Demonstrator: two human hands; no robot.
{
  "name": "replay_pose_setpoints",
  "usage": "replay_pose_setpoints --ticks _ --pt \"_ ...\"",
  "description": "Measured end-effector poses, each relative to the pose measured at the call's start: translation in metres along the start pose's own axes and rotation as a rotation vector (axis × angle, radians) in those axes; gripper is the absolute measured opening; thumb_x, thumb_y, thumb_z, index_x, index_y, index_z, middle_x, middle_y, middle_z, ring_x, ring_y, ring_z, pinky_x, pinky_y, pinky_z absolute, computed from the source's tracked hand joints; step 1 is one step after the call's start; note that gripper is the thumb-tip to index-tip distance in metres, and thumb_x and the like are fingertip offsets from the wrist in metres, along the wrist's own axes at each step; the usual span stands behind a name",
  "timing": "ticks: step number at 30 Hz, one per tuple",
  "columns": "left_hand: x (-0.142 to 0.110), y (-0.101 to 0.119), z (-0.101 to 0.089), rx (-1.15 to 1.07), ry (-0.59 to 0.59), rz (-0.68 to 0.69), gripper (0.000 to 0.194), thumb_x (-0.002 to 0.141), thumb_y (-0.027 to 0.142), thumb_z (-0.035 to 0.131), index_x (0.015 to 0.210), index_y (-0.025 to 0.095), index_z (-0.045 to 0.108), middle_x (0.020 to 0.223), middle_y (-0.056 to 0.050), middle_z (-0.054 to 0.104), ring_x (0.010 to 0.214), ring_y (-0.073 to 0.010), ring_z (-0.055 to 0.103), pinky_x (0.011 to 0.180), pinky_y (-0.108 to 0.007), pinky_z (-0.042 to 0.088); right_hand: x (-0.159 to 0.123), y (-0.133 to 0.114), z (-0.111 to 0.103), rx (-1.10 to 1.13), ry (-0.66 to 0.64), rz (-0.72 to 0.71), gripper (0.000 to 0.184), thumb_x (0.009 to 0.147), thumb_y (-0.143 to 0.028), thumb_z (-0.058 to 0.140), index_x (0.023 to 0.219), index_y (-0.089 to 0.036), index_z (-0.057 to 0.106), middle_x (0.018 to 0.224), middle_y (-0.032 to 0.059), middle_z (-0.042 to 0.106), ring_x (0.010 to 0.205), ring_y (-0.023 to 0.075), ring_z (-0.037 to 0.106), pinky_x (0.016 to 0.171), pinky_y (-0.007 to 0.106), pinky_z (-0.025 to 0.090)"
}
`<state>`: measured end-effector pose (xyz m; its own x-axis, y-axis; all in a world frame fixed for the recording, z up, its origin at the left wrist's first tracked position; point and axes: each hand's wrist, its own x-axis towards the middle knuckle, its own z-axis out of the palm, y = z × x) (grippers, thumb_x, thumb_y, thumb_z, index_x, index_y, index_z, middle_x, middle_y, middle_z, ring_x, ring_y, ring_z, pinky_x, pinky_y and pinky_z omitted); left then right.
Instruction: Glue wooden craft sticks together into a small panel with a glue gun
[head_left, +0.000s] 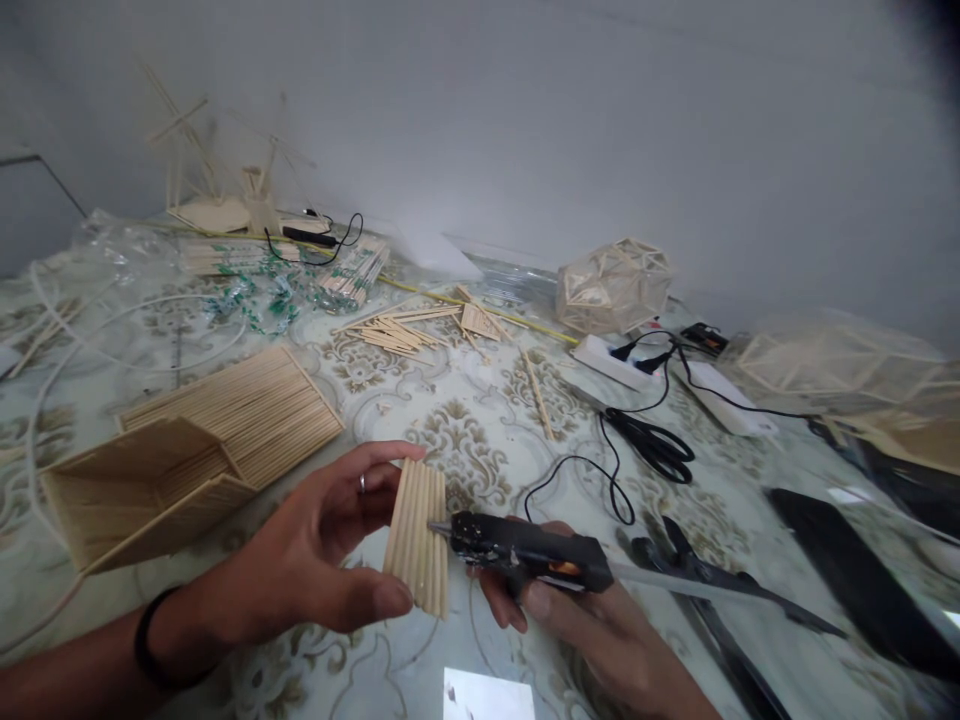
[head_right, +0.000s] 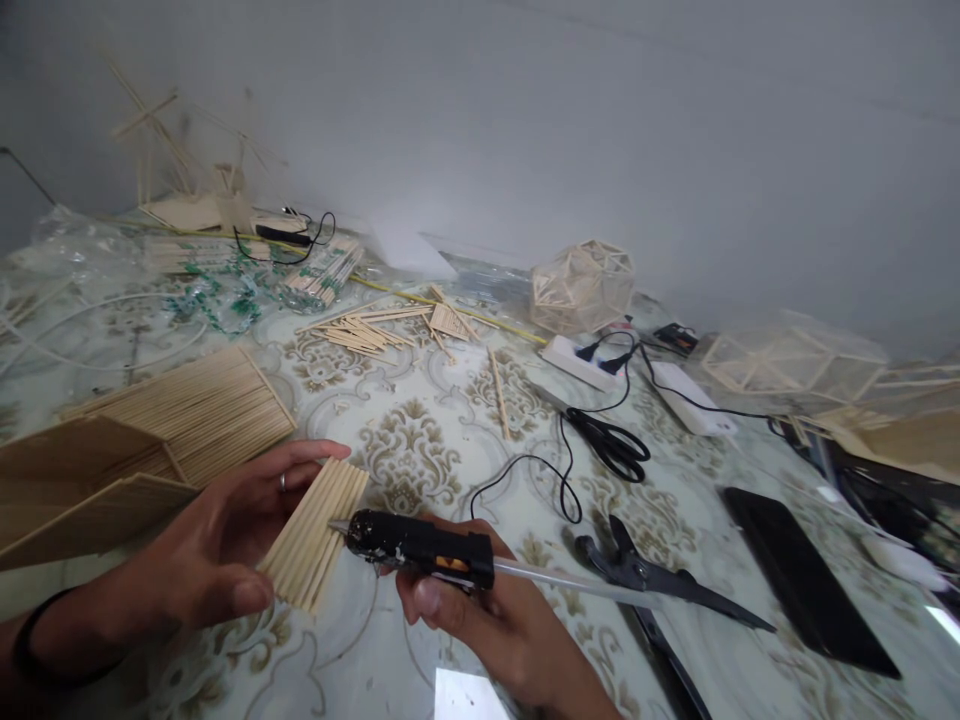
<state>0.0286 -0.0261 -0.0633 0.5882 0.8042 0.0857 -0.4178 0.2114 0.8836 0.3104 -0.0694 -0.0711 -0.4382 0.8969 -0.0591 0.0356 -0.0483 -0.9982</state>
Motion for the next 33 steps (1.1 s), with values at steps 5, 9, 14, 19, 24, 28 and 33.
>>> replay_pose_setpoints --ticks 5,9,14,19,24,28,33 --pt "0.000 0.001 -0.001 0.019 0.045 -0.025 0.069 0.081 0.043 0.102 0.142 0.035 0.071 0.124 -0.004 0.080 0.111 -0.0217 0.076 0.094 -0.030 0.060 0.000 0.000 0.001 -0.006 -0.025 -0.035 0.048 0.104 -0.068 0.068 0.100 -0.021 0.077 0.077 0.0023 0.065 0.065 0.0183 0.052 0.064 0.034 0.042" --pt "0.001 0.002 -0.002 0.040 0.062 -0.024 0.070 0.079 0.043 0.103 0.142 0.035 0.071 0.121 -0.003 0.078 0.104 -0.0196 0.076 0.096 -0.032 0.060 0.001 -0.008 0.001 -0.105 -0.068 -0.071 0.051 0.105 -0.071 0.062 0.091 -0.023 0.073 0.078 0.0023 0.065 0.064 0.0185 0.054 0.064 0.035 0.042" --pt "0.000 0.002 -0.003 0.070 0.062 -0.016 0.073 0.080 0.042 0.102 0.145 0.033 0.069 0.126 -0.006 0.078 0.110 -0.0246 0.076 0.101 -0.039 0.060 0.001 -0.011 0.001 -0.110 -0.022 -0.033 0.052 0.103 -0.073 0.064 0.092 -0.023 0.073 0.077 0.0018 0.065 0.065 0.0189 0.055 0.066 0.035 0.044" --pt "0.000 -0.001 -0.004 0.061 0.021 0.031 0.074 0.082 0.041 0.101 0.148 0.033 0.068 0.135 -0.008 0.078 0.117 -0.0262 0.077 0.100 -0.035 0.060 0.005 -0.006 -0.001 -0.142 0.033 0.000 0.057 0.106 -0.073 0.061 0.086 -0.021 0.074 0.075 0.0025 0.064 0.067 0.0186 0.055 0.065 0.034 0.045" --pt "0.001 -0.003 -0.003 0.038 -0.020 0.063 0.073 0.083 0.038 0.100 0.149 0.033 0.069 0.135 -0.008 0.080 0.120 -0.0248 0.077 0.103 -0.034 0.060 0.008 -0.006 -0.003 -0.152 0.078 0.026 0.058 0.105 -0.073 0.062 0.087 -0.020 0.076 0.073 0.0037 0.065 0.068 0.0202 0.056 0.067 0.036 0.046" --pt "0.000 -0.003 -0.002 0.021 -0.032 0.062 0.072 0.084 0.036 0.099 0.149 0.034 0.069 0.137 -0.008 0.079 0.122 -0.0252 0.076 0.106 -0.035 0.059 0.009 -0.003 -0.003 -0.120 0.127 0.053 0.056 0.105 -0.072 0.063 0.097 -0.018 0.079 0.076 0.0044 0.067 0.070 0.0206 0.057 0.065 0.035 0.046" --pt "-0.004 -0.006 -0.005 0.061 -0.027 0.049 0.076 0.083 0.040 0.100 0.150 0.033 0.066 0.143 -0.011 0.076 0.131 -0.0331 0.072 0.109 -0.043 0.058 0.008 0.002 -0.005 -0.178 0.154 0.066 0.056 0.107 -0.069 0.062 0.093 -0.019 0.080 0.078 0.0051 0.068 0.074 0.0217 0.059 0.069 0.035 0.047"
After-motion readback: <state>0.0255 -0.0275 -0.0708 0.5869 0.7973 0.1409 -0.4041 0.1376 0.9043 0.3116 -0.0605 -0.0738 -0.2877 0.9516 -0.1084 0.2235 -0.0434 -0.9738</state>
